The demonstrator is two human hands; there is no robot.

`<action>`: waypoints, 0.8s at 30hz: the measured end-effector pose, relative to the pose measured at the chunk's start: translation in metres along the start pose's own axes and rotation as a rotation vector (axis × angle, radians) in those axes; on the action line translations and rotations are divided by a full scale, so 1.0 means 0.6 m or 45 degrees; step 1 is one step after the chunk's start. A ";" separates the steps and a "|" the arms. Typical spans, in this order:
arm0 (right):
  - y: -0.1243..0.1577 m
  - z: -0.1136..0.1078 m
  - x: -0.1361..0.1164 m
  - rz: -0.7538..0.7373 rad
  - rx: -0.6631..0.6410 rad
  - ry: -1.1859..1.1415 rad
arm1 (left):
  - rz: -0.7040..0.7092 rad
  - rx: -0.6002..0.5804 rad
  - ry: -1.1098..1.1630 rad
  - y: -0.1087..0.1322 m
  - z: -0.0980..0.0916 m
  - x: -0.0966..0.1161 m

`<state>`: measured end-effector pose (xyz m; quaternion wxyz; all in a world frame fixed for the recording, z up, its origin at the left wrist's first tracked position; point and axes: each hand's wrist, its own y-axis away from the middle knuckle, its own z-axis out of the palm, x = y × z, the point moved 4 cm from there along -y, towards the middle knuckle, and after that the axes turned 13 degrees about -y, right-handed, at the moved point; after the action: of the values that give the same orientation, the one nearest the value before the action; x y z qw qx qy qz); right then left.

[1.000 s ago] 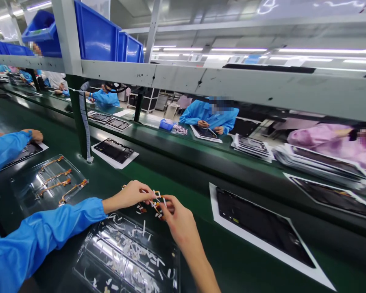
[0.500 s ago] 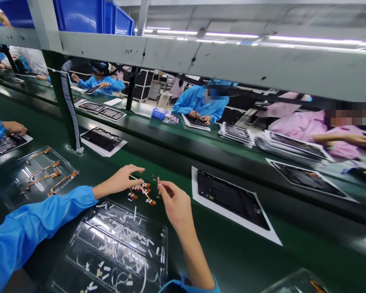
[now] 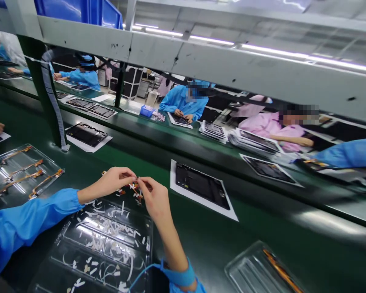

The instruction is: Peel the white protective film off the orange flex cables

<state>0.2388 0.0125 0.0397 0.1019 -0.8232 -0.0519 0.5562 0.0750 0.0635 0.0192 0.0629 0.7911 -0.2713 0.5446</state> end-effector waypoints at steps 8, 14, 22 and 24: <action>0.012 0.007 -0.019 -0.071 0.045 0.001 | 0.102 0.079 -0.353 0.006 -0.012 0.014; 0.017 0.010 -0.015 -0.072 0.115 -0.031 | 0.094 0.083 -0.625 0.012 -0.014 0.027; 0.023 0.020 -0.022 -0.106 0.079 -0.054 | 0.070 0.147 -0.487 0.012 -0.018 0.024; 0.025 0.020 -0.022 -0.109 0.091 -0.045 | -0.001 0.213 -0.512 0.015 -0.020 0.024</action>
<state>0.2224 -0.0035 0.0440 0.1539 -0.8061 -0.0691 0.5672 0.0644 0.0551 0.0353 -0.0580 0.8863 -0.2319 0.3966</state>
